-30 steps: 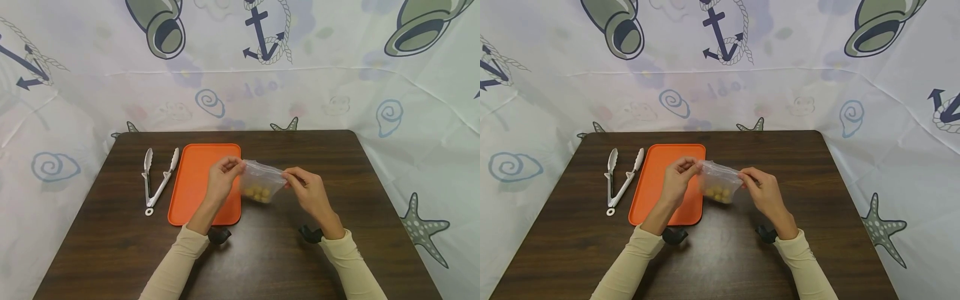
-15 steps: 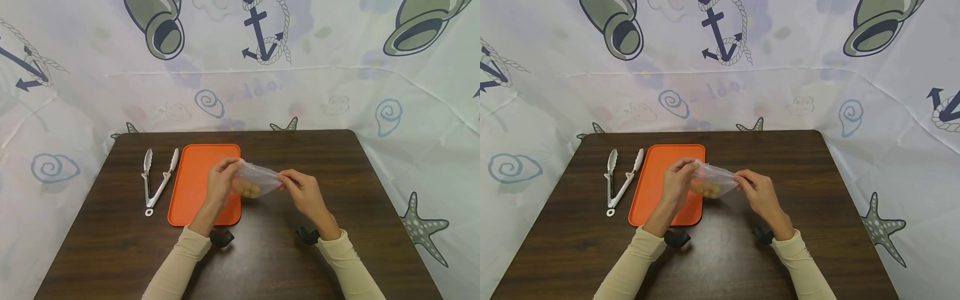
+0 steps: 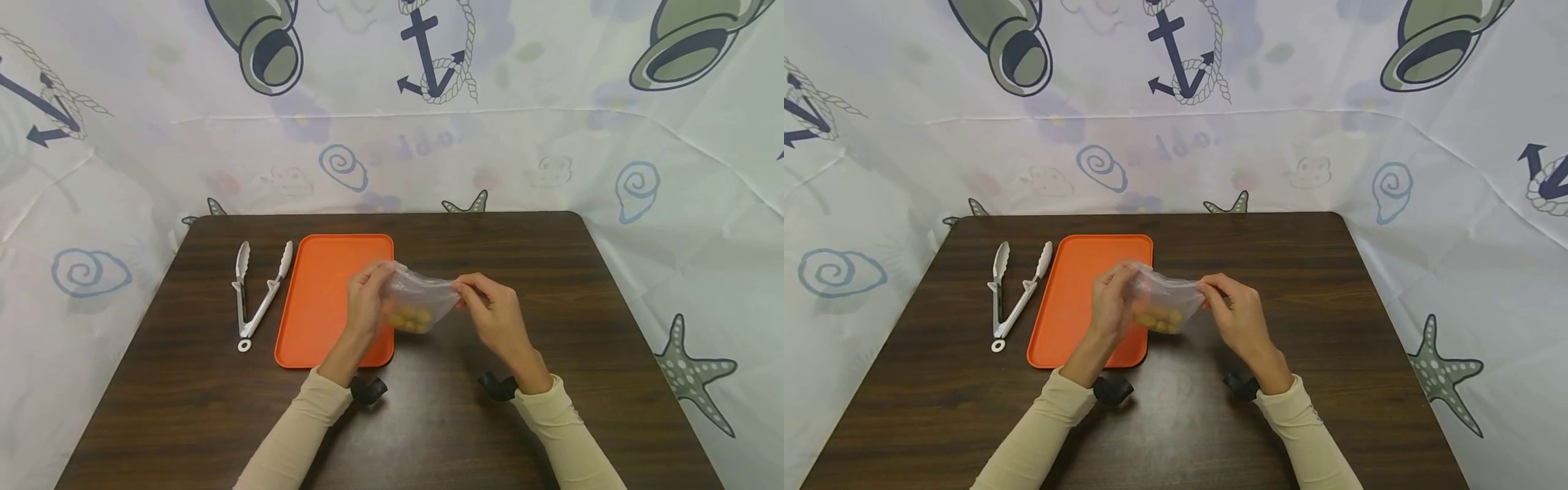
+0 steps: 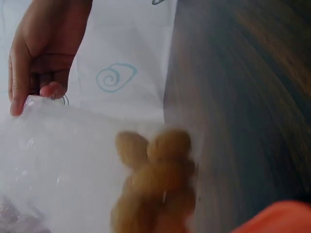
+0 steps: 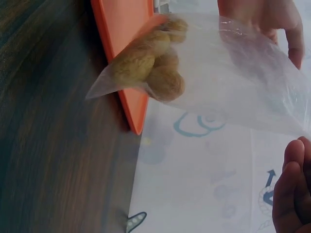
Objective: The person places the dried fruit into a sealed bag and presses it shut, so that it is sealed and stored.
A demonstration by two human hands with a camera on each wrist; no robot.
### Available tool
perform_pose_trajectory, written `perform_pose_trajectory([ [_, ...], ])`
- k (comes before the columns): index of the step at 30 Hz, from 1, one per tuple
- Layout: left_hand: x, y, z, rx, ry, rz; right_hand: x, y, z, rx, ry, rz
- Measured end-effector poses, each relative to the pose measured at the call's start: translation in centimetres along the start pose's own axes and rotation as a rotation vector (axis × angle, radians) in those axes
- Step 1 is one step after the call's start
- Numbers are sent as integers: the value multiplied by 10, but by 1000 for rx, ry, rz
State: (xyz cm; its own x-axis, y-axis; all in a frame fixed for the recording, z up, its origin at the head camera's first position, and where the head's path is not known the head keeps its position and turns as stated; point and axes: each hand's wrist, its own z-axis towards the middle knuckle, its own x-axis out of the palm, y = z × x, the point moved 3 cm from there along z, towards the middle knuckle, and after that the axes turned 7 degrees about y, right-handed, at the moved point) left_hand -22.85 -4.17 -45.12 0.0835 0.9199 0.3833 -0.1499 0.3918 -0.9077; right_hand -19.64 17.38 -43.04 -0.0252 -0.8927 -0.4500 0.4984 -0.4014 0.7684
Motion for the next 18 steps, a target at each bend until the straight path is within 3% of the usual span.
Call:
perform_pose_trajectory([
  [6, -4, -4, -1, 122, 139, 376, -7, -3, 1, 29, -20, -31],
  [10, -7, -3, 3, 75, 222, 580, -12, -6, 1, 37, -14, -60],
  [13, -9, -6, 5, 53, 281, 683, -13, -9, 1, 43, -16, -68],
  [18, -10, -10, 9, 106, 324, 767, -16, -12, -1, 56, 8, -69],
])
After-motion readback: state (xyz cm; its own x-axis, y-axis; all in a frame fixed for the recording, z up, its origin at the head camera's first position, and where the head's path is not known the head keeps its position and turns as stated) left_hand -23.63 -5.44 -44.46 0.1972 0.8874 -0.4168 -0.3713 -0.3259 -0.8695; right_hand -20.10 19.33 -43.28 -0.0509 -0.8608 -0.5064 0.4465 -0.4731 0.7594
